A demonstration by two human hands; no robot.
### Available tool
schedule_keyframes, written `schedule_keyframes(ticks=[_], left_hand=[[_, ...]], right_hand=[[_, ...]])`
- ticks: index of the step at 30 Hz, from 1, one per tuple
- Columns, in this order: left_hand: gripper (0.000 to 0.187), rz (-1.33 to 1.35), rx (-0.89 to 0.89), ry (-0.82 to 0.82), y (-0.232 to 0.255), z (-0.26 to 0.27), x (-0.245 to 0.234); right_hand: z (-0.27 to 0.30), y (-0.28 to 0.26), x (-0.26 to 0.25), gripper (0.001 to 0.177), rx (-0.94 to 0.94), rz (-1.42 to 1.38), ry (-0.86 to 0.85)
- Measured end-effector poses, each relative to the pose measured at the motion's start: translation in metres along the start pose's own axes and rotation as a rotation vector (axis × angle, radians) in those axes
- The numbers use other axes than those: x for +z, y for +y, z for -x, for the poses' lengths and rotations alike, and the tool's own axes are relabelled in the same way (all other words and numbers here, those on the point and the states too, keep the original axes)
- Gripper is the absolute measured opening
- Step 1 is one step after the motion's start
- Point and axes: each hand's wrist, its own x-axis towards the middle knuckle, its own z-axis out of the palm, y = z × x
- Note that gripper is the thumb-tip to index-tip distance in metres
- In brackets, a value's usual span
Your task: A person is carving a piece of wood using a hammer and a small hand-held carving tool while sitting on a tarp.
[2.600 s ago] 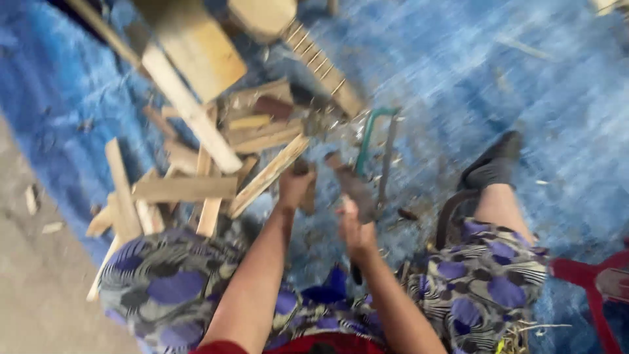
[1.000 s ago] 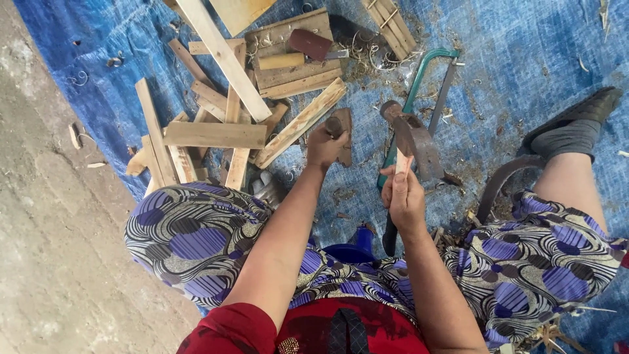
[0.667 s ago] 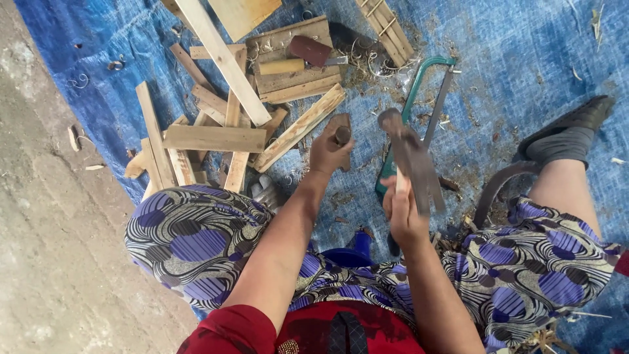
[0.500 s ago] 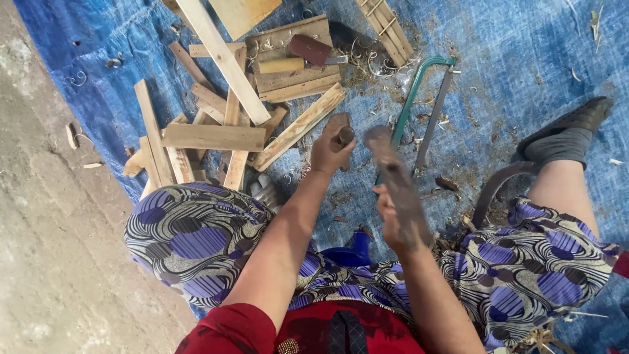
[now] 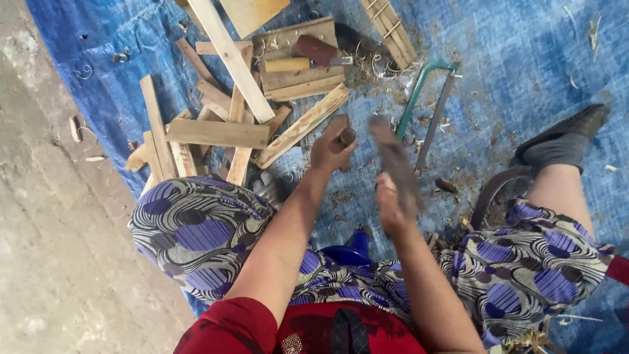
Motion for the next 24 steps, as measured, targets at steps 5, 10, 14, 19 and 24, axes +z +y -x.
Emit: schedule_keyframes(ticks=[5, 10, 14, 19, 24], left_hand=[[0.067, -0.09, 0.189, 0.008, 0.089, 0.01, -0.055], [0.063, -0.19, 0.166, -0.102, 0.033, -0.008, -0.022], [0.064, -0.284, 0.087, -0.15, 0.04, -0.016, -0.018], [0.05, -0.091, 0.045, -0.2, 0.059, -0.019, -0.04], [0.058, -0.098, 0.014, -0.136, 0.053, -0.018, -0.03]], right_hand=[[0.069, 0.125, -0.002, 0.043, 0.398, 0.366, -0.112], [0.081, 0.082, -0.008, 0.037, 0.227, 0.178, 0.081], [0.071, 0.08, -0.002, 0.043, 0.281, 0.193, -0.032], [0.06, 0.096, -0.004, 0.05, 0.453, 0.319, -0.088], [0.072, 0.105, -0.023, 0.052, 0.284, -0.001, 0.058]])
